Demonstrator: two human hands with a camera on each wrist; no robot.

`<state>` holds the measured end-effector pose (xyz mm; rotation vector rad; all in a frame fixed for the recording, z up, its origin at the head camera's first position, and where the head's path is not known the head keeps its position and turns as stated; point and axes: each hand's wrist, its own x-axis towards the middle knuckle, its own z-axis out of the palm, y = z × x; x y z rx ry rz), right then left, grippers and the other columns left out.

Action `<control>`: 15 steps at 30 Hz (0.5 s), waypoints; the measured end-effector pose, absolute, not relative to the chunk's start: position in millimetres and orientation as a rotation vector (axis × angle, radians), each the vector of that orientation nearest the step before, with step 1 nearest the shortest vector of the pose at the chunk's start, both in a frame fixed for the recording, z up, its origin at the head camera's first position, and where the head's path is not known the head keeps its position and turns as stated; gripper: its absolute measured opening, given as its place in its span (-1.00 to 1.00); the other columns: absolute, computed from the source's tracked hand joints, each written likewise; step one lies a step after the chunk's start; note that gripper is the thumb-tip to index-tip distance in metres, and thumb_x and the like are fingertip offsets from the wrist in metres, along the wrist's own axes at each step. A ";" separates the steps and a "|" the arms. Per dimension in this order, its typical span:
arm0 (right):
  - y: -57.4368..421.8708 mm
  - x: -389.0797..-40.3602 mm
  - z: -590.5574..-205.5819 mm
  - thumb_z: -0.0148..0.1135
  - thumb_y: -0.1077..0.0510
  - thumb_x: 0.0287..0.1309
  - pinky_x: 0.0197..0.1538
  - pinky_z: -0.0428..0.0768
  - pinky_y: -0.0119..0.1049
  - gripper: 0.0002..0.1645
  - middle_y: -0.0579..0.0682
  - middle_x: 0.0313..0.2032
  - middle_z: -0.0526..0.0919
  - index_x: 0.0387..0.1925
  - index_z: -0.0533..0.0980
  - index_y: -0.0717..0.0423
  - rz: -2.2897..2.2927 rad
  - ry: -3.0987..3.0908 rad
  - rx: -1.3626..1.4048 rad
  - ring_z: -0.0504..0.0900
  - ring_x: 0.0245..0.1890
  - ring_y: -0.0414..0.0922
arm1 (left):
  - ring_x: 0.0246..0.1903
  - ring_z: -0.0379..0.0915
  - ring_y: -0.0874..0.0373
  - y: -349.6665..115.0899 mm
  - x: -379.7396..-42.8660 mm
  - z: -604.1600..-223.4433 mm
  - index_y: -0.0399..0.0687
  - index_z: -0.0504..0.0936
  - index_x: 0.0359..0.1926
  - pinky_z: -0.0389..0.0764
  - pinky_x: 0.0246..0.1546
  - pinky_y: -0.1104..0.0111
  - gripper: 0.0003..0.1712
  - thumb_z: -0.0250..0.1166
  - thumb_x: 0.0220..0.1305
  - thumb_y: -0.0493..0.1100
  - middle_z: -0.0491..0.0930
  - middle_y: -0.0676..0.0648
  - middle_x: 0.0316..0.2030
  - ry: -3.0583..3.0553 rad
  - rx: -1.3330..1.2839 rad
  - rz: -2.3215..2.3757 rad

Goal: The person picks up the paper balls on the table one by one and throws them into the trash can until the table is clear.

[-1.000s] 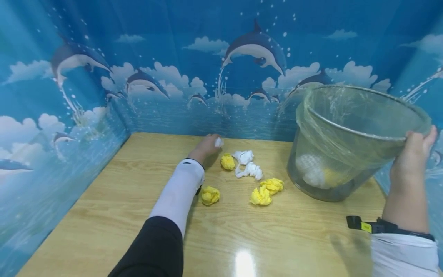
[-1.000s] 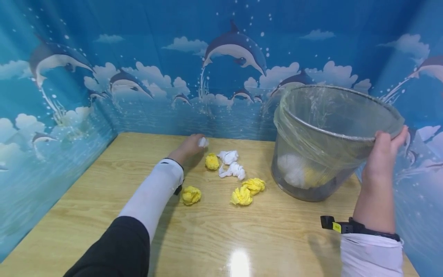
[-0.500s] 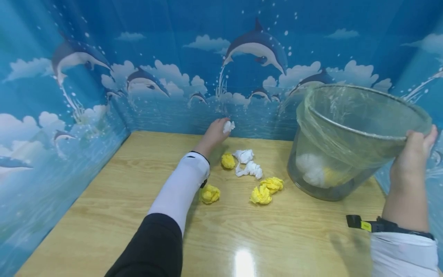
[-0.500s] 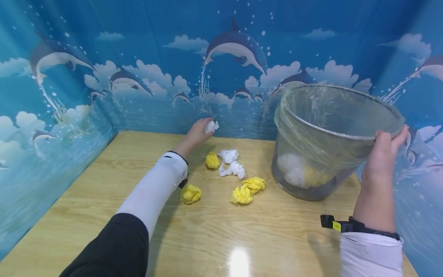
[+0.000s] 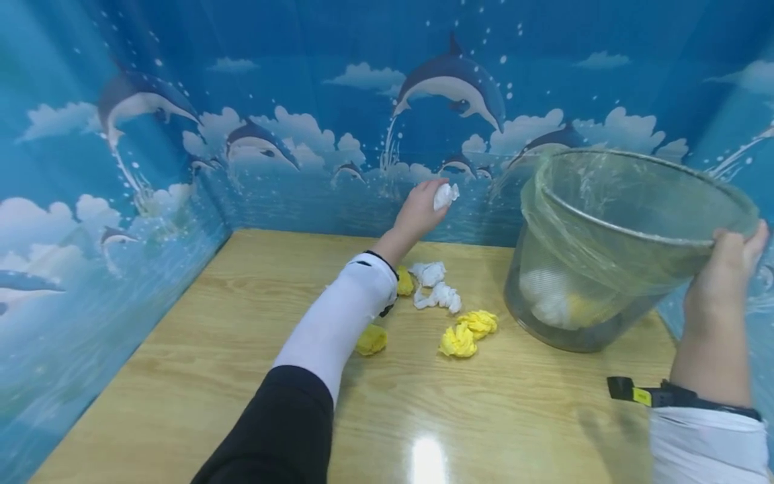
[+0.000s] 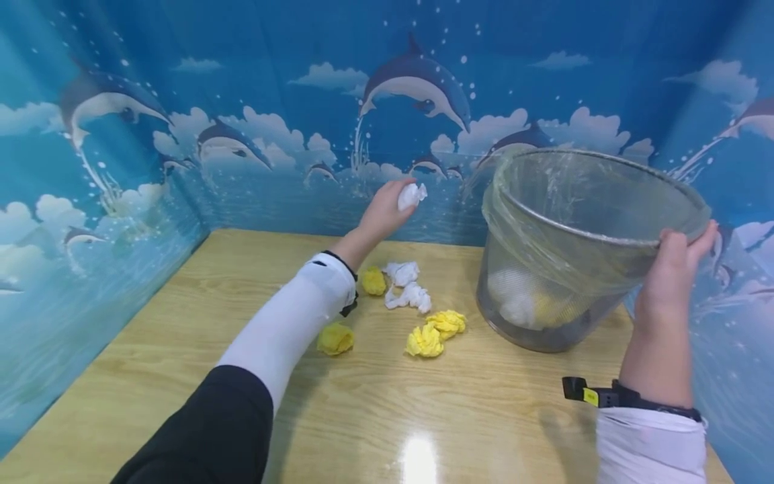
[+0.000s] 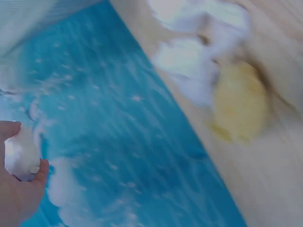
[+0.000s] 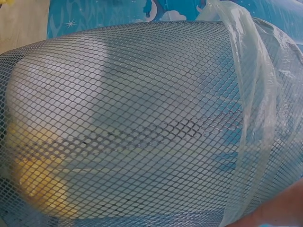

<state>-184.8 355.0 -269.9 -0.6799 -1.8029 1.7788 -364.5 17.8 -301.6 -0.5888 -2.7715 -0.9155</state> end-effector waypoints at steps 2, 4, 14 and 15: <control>354.4 -184.3 -269.4 -0.36 0.00 0.42 0.39 -0.58 -0.42 -0.19 -0.43 0.43 -0.63 0.45 -0.53 -0.47 1.784 -1.796 -0.676 -0.63 0.40 -0.43 | 0.42 0.09 0.06 28.4 -362.4 -292.8 0.20 0.18 0.46 0.29 0.37 0.19 -0.35 0.15 0.41 -0.03 0.20 0.00 0.42 -2.759 -0.596 -0.976; 354.5 -183.9 -268.5 -0.35 0.00 0.42 0.39 -0.59 -0.43 -0.18 -0.44 0.42 -0.64 0.45 -0.53 -0.48 1.798 -1.792 -0.674 -0.64 0.39 -0.44 | 0.42 0.10 0.10 38.7 -360.9 -284.2 0.23 0.17 0.46 0.30 0.36 0.21 -0.33 0.17 0.40 -0.03 0.20 0.02 0.43 -2.741 -0.609 -1.025; 356.0 -187.1 -271.2 -0.34 0.02 0.41 0.38 -0.60 -0.41 -0.17 -0.46 0.42 -0.62 0.45 -0.52 -0.51 1.803 -1.771 -0.693 -0.64 0.39 -0.44 | 0.41 0.08 0.23 72.2 -347.0 -243.7 0.31 0.11 0.48 0.28 0.36 0.34 -0.30 0.14 0.40 0.07 0.15 0.11 0.44 -2.651 -0.678 -1.208; 356.4 -188.3 -270.1 -0.32 0.05 0.40 0.39 -0.56 -0.45 -0.16 -0.47 0.43 -0.58 0.45 -0.48 -0.52 1.830 -1.734 -0.690 -0.59 0.39 -0.45 | 0.42 0.06 0.25 75.3 -344.8 -238.6 0.32 0.10 0.48 0.26 0.37 0.35 -0.30 0.14 0.40 0.08 0.14 0.13 0.44 -2.643 -0.685 -1.223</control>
